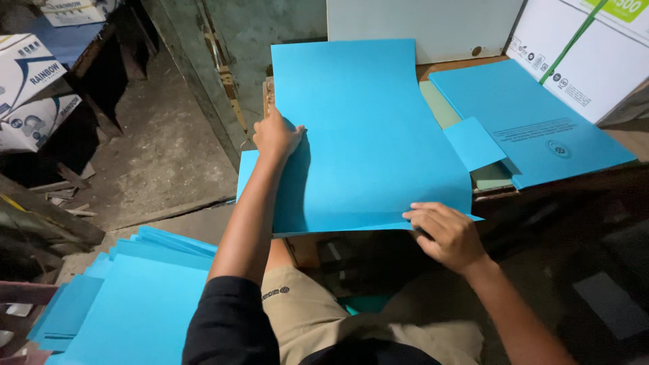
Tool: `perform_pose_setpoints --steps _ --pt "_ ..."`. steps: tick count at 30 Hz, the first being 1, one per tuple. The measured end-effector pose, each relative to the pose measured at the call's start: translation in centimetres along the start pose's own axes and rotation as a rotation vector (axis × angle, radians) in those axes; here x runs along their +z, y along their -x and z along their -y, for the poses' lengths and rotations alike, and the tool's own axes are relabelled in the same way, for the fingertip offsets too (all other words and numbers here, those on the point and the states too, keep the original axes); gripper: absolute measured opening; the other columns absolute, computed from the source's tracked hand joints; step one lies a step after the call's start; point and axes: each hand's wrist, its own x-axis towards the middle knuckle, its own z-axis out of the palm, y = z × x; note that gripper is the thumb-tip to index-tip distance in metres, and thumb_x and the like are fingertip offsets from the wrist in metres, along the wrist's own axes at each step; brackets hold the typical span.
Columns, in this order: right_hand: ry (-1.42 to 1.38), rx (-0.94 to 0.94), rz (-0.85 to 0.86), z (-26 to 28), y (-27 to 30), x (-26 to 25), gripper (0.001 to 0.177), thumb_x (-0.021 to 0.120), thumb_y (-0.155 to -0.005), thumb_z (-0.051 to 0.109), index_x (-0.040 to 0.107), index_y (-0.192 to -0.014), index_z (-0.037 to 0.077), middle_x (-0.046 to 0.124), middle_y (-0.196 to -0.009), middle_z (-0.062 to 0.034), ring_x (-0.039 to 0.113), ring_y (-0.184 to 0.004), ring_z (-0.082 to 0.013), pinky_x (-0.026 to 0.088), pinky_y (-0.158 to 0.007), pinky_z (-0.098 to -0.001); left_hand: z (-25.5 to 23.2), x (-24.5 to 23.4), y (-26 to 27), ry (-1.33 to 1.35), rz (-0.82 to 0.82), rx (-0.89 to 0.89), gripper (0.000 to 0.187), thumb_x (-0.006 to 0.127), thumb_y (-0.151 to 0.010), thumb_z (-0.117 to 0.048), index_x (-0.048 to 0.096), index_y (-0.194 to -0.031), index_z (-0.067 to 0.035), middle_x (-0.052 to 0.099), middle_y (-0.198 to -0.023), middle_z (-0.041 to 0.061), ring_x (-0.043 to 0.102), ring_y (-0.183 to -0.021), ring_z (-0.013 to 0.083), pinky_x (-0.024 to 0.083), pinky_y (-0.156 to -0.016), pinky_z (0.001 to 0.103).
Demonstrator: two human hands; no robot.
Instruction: The person folds blue paper sheets on a wooden table. They pick up a sheet, fold it in half, and then fold the sides inward to create a specific shape, repeating this process for multiple sheets.
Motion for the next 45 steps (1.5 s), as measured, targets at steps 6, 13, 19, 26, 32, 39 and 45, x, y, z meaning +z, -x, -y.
perform_pose_setpoints --steps 6,13,19,26,32,39,45 --pt "-0.013 0.017 0.016 1.0 -0.3 -0.6 0.016 0.079 -0.08 0.008 0.066 -0.081 0.016 0.078 -0.095 0.0029 0.076 -0.1 -0.0236 0.061 -0.082 -0.0376 0.3 -2.1 1.2 0.134 -0.008 0.084 0.051 0.08 -0.085 -0.019 0.059 -0.124 0.006 0.068 -0.11 0.035 0.066 -0.11 0.0534 0.058 -0.088 0.061" --pt "-0.217 -0.032 0.181 1.9 1.9 -3.7 0.017 0.067 -0.082 -0.007 0.066 -0.087 0.009 0.077 -0.109 -0.0085 0.071 -0.115 -0.0336 0.06 -0.095 -0.0445 -0.1 -7.3 2.9 0.085 0.366 -0.062 0.116 0.09 -0.081 -0.033 0.013 -0.161 0.002 0.035 -0.155 0.027 0.048 -0.13 0.0481 0.057 -0.098 0.059" --pt "-0.186 -0.007 0.211 1.0 2.5 -2.6 0.019 0.066 -0.078 -0.006 0.063 -0.088 0.01 0.077 -0.114 -0.0053 0.068 -0.117 -0.0327 0.054 -0.099 -0.0423 -0.7 -8.2 3.5 0.389 0.23 -0.047 0.089 0.082 -0.061 -0.012 0.053 -0.145 -0.012 0.062 -0.132 0.014 0.063 -0.115 0.0331 0.058 -0.086 0.045" --pt "-0.142 -0.03 0.162 1.3 1.7 -2.4 0.016 0.07 -0.081 -0.006 0.067 -0.089 0.008 0.076 -0.114 -0.0085 0.068 -0.121 -0.0334 0.056 -0.103 -0.0476 0.0 -7.4 2.7 0.657 0.0 0.097 0.065 0.07 -0.065 -0.009 0.056 -0.128 -0.019 0.068 -0.119 0.009 0.065 -0.107 0.0295 0.056 -0.08 0.043" --pt "0.064 0.045 0.138 -4.8 -3.5 0.4 0.047 0.07 -0.08 -0.006 0.073 -0.125 0.008 0.074 -0.123 -0.0098 0.069 -0.12 -0.0289 0.054 -0.107 -0.045 -2.1 -5.0 -1.2 0.566 -0.402 0.228 0.085 0.081 -0.069 -0.014 0.028 -0.134 -0.02 0.046 -0.114 0.014 0.049 -0.099 0.0355 0.044 -0.082 0.047" --pt "-0.217 0.721 0.56 -4.6 -10.8 -0.3 0.041 0.061 -0.095 0.031 0.071 -0.134 0.022 0.07 -0.137 -0.0031 0.064 -0.124 -0.0294 0.05 -0.095 -0.0426 -9.6 -4.5 9.0 -0.299 -0.437 0.329 0.179 0.097 -0.052 -0.095 -0.006 -0.164 0.0 0.002 -0.171 0.03 0.016 -0.158 0.0517 0.041 -0.112 0.065" --pt "-0.305 0.546 0.392 -4.7 -9.4 0.0 0.022 0.079 -0.087 0.027 0.084 -0.104 0.014 0.079 -0.105 -0.0195 0.07 -0.112 -0.0413 0.053 -0.101 -0.0518 -10.3 -6.0 9.3 0.079 -0.178 0.38 0.132 0.071 -0.089 -0.073 -0.009 -0.165 0.001 0.011 -0.165 0.042 0.025 -0.151 0.0601 0.036 -0.109 0.076"
